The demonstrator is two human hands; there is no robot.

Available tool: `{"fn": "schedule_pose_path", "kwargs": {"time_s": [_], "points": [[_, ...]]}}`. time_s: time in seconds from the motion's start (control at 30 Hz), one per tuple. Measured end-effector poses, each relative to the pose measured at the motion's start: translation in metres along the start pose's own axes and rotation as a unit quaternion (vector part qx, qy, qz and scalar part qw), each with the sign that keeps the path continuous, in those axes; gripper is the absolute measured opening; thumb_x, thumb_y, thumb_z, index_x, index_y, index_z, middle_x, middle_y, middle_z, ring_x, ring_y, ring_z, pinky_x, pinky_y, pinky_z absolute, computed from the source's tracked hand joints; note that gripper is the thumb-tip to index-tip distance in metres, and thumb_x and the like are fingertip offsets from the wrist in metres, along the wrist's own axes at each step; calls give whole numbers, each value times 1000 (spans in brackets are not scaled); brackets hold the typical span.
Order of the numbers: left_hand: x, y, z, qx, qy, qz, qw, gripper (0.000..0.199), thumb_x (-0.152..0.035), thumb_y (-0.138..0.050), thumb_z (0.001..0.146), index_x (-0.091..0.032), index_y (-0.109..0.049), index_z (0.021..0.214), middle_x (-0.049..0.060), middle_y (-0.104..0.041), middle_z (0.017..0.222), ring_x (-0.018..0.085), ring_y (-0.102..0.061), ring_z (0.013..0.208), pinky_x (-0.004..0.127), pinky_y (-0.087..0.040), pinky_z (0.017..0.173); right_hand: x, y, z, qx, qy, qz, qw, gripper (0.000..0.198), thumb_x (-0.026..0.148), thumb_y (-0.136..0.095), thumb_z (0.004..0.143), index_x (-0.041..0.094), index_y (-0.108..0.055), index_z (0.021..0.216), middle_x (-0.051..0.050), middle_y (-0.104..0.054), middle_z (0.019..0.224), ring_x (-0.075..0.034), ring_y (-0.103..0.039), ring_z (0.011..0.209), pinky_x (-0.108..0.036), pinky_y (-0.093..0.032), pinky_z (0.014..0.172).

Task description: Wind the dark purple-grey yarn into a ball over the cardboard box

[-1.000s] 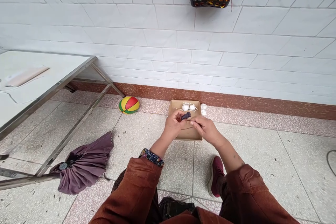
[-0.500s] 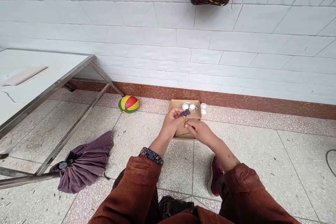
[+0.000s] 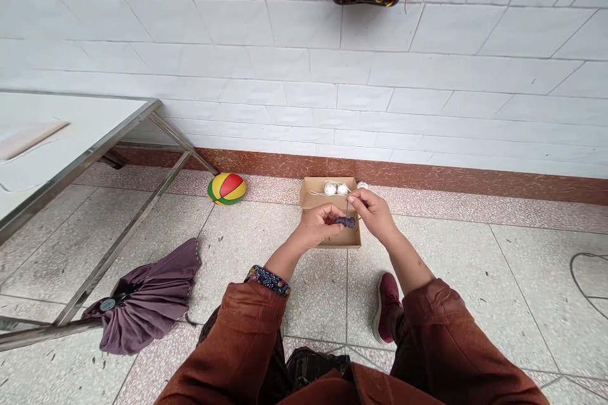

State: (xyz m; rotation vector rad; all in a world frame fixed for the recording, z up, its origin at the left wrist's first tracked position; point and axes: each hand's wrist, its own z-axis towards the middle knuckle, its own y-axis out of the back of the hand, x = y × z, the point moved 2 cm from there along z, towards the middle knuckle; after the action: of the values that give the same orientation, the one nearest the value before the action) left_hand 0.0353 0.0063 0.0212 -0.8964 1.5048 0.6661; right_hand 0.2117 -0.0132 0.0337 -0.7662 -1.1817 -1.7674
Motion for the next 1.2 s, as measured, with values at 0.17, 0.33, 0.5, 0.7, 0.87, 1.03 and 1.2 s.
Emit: {"fn": "schedule_pose_path", "kwargs": {"time_s": [0.17, 0.33, 0.5, 0.7, 0.87, 1.03, 1.2], "points": [[-5, 0, 0, -42, -38, -113, 992, 30, -19, -82, 65, -17, -65, 90, 0, -66, 86, 12, -59, 80, 26, -43, 78, -22, -17, -4, 40, -42, -10, 998, 20, 32, -53, 94, 21, -64, 83, -1, -63, 74, -17, -57, 68, -28, -45, 66], [-5, 11, 5, -123, -65, -168, 976, 27, -18, -80, 64, -17, -64, 86, -1, -66, 82, 11, -59, 78, 26, -44, 78, -9, -34, -16, 136, 20, -56, 989, 18, 29, -51, 97, 20, -65, 89, -3, -68, 80, -18, -61, 72, -28, -47, 68], [-4, 18, 5, -163, -64, -115, 978, 21, -20, -73, 67, -17, -63, 85, -1, -67, 80, 12, -60, 74, 27, -45, 74, 22, -28, -20, 181, 114, -80, 974, 19, 30, -49, 101, 22, -63, 92, -4, -67, 84, -18, -63, 77, -30, -50, 73], [-8, 9, -1, -85, -54, -13, 995, 21, -19, -77, 63, -17, -60, 75, -3, -61, 73, 11, -55, 69, 26, -42, 70, 27, -8, -9, 105, 117, -74, 985, 20, 32, -51, 101, 23, -67, 93, -7, -68, 89, -21, -64, 86, -33, -51, 79], [-8, 2, -7, -32, -11, -66, 997, 22, -18, -75, 65, -17, -63, 84, 0, -67, 81, 13, -60, 77, 27, -43, 75, 6, -5, -4, 27, 48, -59, 997, 18, 31, -54, 98, 22, -65, 87, -4, -66, 82, -19, -62, 78, -30, -49, 73], [-13, 6, -8, -72, -21, -160, 984, 27, -17, -79, 62, -17, -64, 83, -1, -65, 79, 11, -59, 76, 26, -44, 77, -9, -17, -6, 80, 25, -45, 995, 22, 27, -49, 100, 20, -64, 85, -2, -66, 79, -17, -61, 74, -28, -46, 71], [-10, 11, -5, -109, -15, -225, 968, 29, -19, -79, 62, -18, -62, 86, -2, -64, 79, 10, -58, 70, 26, -44, 72, -8, -34, -15, 149, 41, -73, 985, 17, 26, -52, 100, 20, -66, 92, -1, -67, 80, -16, -62, 75, -26, -46, 69]]}}
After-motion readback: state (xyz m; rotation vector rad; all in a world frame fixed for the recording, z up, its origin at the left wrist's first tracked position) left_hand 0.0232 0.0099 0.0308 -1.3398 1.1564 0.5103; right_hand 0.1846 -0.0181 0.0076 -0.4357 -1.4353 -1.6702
